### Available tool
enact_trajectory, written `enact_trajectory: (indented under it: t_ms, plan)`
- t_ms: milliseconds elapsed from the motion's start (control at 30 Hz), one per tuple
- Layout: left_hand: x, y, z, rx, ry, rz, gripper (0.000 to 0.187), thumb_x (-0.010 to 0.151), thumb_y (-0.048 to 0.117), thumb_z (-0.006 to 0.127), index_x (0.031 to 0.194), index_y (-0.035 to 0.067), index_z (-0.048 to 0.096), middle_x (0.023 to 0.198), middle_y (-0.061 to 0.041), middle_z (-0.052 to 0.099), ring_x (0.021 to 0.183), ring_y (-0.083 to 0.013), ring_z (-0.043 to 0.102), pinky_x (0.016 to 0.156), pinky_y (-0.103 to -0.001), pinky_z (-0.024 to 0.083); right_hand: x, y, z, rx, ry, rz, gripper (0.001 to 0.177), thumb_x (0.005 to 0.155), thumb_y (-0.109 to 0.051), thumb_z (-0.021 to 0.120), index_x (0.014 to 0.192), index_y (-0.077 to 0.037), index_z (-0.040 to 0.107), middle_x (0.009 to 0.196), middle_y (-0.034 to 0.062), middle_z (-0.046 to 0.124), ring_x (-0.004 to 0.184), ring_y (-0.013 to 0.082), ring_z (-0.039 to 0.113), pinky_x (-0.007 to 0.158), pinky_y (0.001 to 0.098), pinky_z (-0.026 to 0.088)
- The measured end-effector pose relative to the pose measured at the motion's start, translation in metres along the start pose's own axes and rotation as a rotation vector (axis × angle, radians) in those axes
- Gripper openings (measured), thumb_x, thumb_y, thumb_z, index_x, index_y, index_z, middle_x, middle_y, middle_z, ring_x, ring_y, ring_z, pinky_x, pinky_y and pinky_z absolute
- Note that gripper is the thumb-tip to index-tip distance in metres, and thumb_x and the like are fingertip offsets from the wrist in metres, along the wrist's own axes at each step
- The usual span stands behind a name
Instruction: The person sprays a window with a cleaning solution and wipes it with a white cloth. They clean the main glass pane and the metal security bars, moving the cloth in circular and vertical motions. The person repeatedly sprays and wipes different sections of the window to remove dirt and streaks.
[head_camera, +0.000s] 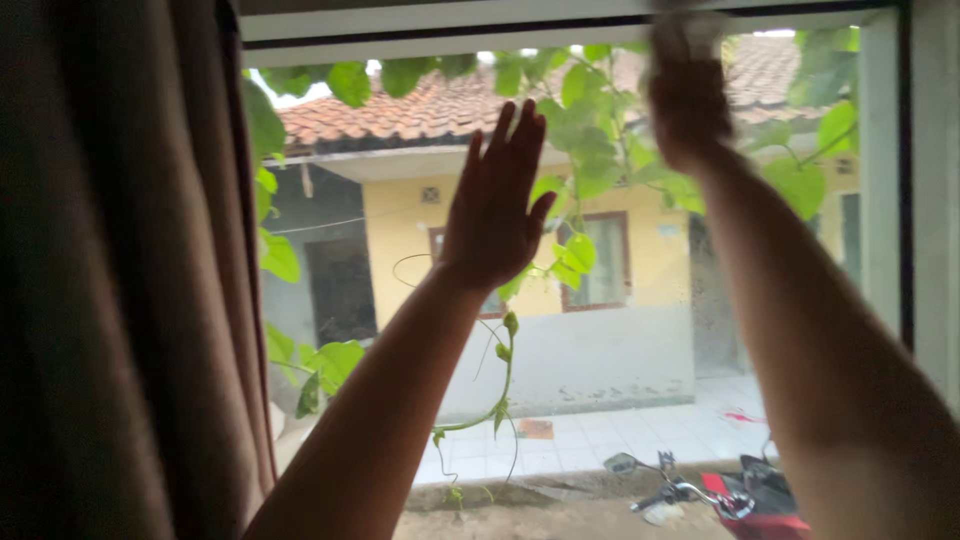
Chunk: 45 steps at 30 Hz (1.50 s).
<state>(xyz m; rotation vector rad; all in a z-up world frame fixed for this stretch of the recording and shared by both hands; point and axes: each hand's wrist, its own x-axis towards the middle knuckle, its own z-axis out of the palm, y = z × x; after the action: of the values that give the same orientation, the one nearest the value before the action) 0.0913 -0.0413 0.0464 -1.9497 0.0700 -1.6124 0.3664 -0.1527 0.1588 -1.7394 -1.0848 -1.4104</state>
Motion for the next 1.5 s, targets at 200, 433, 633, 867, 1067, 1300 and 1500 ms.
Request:
enact_trajectory:
  t_ms: [200,433,633,867,1067,1300,1500]
  plan:
    - [-0.006,0.019,0.004,0.021,-0.003,-0.019,0.08,0.111,0.031,0.063,0.173,0.0,0.022,0.183,-0.017,0.021,0.172,-0.0326,0.015,0.14,-0.052,0.015,-0.012,0.003,-0.001,0.088,-0.053,0.225,0.062,0.123,-0.035,0.025,0.181,-0.026,0.004,0.183,0.0097,-0.012,0.169,0.0476,-0.003,0.136,0.0581,0.009]
    - [0.017,0.04,0.017,0.077,0.049,-0.062,0.08,0.109,0.032,0.063,0.173,0.004,0.023,0.183,-0.016,0.02,0.171,-0.0296,0.015,0.14,-0.051,0.013,-0.061,-0.039,0.026,-0.002,-0.01,-0.389,0.064,0.113,-0.037,0.043,0.174,-0.026,0.024,0.182,0.0081,0.006,0.165,0.0463,0.008,0.132,0.0588,0.013]
    - [0.031,0.059,0.029,0.01,0.021,-0.094,0.083,0.106,0.028,0.065,0.173,0.002,0.022,0.183,-0.015,0.019,0.172,-0.0301,0.012,0.14,-0.051,0.011,-0.041,0.123,0.033,0.214,-0.141,0.189,0.04,0.124,-0.021,0.035,0.144,0.009,0.054,0.141,0.0345,0.055,0.133,0.0494,0.053,0.124,0.0627,0.04]
    - [0.036,0.071,0.04,0.0,0.025,-0.088,0.085,0.105,0.027,0.067,0.173,0.002,0.023,0.183,-0.016,0.018,0.172,-0.0299,0.011,0.139,-0.051,0.011,-0.058,0.166,0.085,-0.265,0.22,-0.108,0.033,0.115,-0.008,0.05,0.142,0.007,0.061,0.151,0.0283,0.056,0.147,0.0454,0.048,0.135,0.071,0.031]
    - [0.051,0.084,0.053,0.035,-0.011,-0.11,0.087,0.103,0.028,0.068,0.171,0.001,0.021,0.182,-0.018,0.017,0.17,-0.0315,0.011,0.137,-0.051,0.01,-0.101,0.019,0.026,-0.033,0.009,-0.475,0.078,0.094,-0.014,0.062,0.165,-0.005,0.032,0.173,0.0224,0.025,0.158,0.0497,0.024,0.124,0.0613,0.022]
    - [0.052,0.096,0.059,0.016,0.021,-0.07,0.087,0.105,0.025,0.068,0.172,-0.001,0.021,0.182,-0.018,0.018,0.17,-0.032,0.012,0.138,-0.052,0.011,-0.051,0.152,-0.001,0.148,0.004,0.138,0.07,0.114,-0.013,0.029,0.178,-0.011,0.001,0.184,0.0169,0.002,0.168,0.0438,0.01,0.137,0.0517,0.006]
    - [0.052,0.099,0.061,0.011,-0.022,-0.121,0.086,0.104,0.024,0.068,0.172,0.001,0.021,0.182,-0.017,0.017,0.17,-0.0322,0.012,0.137,-0.052,0.011,-0.027,0.128,0.021,0.224,0.117,-0.003,0.068,0.116,-0.011,0.028,0.177,-0.002,-0.001,0.187,0.0207,0.001,0.166,0.0421,0.021,0.14,0.0534,0.014]
